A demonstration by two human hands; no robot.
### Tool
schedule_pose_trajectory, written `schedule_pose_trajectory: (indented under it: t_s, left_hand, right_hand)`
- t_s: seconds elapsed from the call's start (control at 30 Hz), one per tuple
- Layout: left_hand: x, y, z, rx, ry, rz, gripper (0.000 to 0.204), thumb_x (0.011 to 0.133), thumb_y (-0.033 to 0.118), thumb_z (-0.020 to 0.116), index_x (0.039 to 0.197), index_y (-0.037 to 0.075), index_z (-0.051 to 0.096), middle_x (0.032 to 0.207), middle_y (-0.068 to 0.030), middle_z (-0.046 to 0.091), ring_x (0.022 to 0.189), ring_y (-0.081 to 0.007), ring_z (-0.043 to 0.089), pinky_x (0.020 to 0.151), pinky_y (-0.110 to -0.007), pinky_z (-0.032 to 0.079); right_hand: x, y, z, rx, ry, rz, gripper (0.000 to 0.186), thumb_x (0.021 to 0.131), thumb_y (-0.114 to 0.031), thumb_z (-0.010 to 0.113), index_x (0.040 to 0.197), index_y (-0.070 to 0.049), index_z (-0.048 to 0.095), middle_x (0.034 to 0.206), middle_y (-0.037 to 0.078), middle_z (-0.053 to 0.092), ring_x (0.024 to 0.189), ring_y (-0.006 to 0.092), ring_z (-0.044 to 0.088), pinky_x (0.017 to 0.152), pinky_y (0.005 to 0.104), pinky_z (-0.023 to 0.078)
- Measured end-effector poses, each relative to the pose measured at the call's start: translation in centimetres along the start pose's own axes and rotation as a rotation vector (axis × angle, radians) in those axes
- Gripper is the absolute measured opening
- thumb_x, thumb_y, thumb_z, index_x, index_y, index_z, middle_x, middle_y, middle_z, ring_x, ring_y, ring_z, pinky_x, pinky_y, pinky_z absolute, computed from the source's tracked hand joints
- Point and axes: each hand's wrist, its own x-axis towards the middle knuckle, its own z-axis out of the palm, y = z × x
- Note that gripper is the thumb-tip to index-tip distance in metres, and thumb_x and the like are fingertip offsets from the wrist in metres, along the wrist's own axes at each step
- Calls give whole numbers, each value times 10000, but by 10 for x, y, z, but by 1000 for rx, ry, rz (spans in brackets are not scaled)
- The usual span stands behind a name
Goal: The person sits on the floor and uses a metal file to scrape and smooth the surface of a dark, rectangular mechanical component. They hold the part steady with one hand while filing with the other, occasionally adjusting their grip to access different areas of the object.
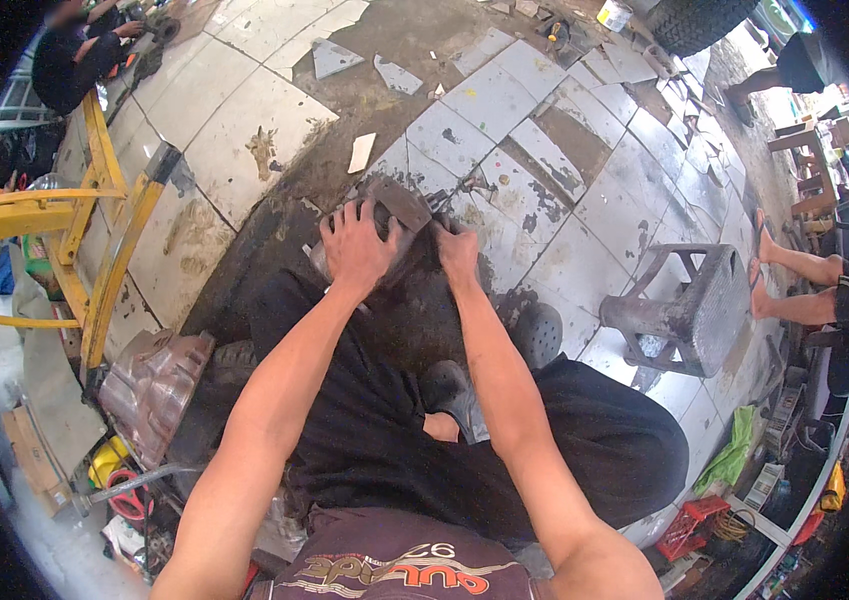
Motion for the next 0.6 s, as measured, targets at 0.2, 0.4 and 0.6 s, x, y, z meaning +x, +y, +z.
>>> schedule_pose_trajectory:
  t_s: [0.2,0.4,0.6]
  left_hand:
    - [2,-1,2,12,10,12,599,903,449,619,1330,31,565,1267,-183,573,1238,-342,523,1104,-535,302]
    - [0,0,-1,10,-15,-1,591,903,456,607,1313,32,573,1268,-177,576,1227,-336,528,1108,-543,298]
    - [2,-3,3,12,18,5,603,887,467,609,1307,34,577,1265,-165,583,1216,-322,536,1112,-551,299]
  right_hand:
    - [-5,5,2,-140,201,-181,346,783,-287,797,950,7,726,800,169,714,716,230,650,697,382,501]
    - [0,-9,-4,-251,107,-94,300,792,-236,759,934,23,704,892,266,700,899,414,676,760,454,513]
    - [6,1,2,-334,160,-152,370,775,-315,810,917,18,729,850,223,721,847,350,715,753,430,527]
